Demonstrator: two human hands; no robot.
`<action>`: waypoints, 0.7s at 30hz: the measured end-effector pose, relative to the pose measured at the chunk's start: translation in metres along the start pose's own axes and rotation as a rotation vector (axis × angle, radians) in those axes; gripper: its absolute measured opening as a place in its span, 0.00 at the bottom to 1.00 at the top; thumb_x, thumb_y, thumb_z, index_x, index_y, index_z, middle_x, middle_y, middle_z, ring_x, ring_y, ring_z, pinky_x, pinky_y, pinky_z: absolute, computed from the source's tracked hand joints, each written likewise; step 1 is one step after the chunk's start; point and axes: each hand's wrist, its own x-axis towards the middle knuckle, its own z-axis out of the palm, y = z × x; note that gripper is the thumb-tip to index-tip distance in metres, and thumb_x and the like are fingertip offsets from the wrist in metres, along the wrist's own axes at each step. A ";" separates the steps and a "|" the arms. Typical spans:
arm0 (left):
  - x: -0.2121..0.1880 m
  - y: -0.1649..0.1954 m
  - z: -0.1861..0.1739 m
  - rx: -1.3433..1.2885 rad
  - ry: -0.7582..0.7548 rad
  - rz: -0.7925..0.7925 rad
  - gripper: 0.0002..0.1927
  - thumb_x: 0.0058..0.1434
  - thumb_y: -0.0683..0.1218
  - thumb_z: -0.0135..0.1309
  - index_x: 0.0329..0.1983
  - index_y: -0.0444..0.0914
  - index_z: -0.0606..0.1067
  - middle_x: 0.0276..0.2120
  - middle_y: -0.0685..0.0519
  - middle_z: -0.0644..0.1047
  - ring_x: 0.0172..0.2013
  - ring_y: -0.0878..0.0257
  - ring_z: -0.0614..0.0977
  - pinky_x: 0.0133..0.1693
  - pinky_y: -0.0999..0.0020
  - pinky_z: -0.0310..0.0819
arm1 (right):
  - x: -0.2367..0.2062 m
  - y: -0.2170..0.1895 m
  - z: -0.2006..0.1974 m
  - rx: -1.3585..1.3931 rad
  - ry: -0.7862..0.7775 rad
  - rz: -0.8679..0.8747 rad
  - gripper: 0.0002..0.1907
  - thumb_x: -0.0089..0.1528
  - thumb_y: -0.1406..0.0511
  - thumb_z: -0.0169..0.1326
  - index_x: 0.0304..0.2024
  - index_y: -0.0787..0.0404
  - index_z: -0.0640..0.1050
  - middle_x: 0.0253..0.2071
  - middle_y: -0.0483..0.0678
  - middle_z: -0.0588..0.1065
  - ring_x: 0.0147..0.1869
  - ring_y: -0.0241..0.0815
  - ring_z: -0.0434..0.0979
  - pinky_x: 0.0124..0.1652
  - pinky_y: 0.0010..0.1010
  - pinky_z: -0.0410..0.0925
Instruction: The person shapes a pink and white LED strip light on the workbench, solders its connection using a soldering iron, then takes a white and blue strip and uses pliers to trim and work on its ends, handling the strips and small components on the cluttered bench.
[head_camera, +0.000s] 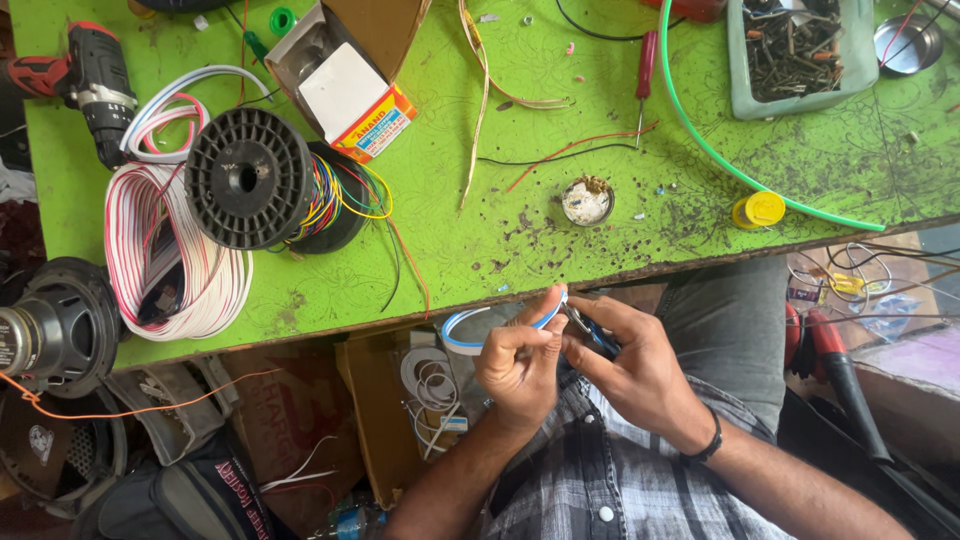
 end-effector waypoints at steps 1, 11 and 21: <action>0.000 0.001 -0.001 0.020 -0.015 0.009 0.10 0.67 0.31 0.55 0.42 0.33 0.66 0.56 0.32 0.77 0.60 0.47 0.80 0.59 0.57 0.81 | -0.001 0.000 -0.001 0.021 -0.013 -0.024 0.25 0.58 0.63 0.63 0.55 0.69 0.78 0.33 0.53 0.77 0.37 0.43 0.77 0.39 0.34 0.70; 0.001 -0.007 -0.008 0.056 -0.082 0.020 0.10 0.68 0.31 0.56 0.42 0.33 0.67 0.56 0.31 0.77 0.60 0.47 0.81 0.57 0.59 0.83 | -0.006 0.008 -0.005 0.093 -0.055 0.103 0.24 0.59 0.61 0.62 0.55 0.69 0.78 0.39 0.50 0.83 0.42 0.32 0.78 0.41 0.27 0.72; 0.020 0.005 -0.034 0.121 -0.205 -0.045 0.12 0.67 0.33 0.58 0.46 0.34 0.68 0.53 0.34 0.80 0.52 0.53 0.85 0.50 0.66 0.86 | -0.002 0.011 -0.019 0.433 -0.376 0.367 0.22 0.61 0.63 0.61 0.56 0.65 0.80 0.47 0.49 0.83 0.51 0.34 0.79 0.50 0.27 0.73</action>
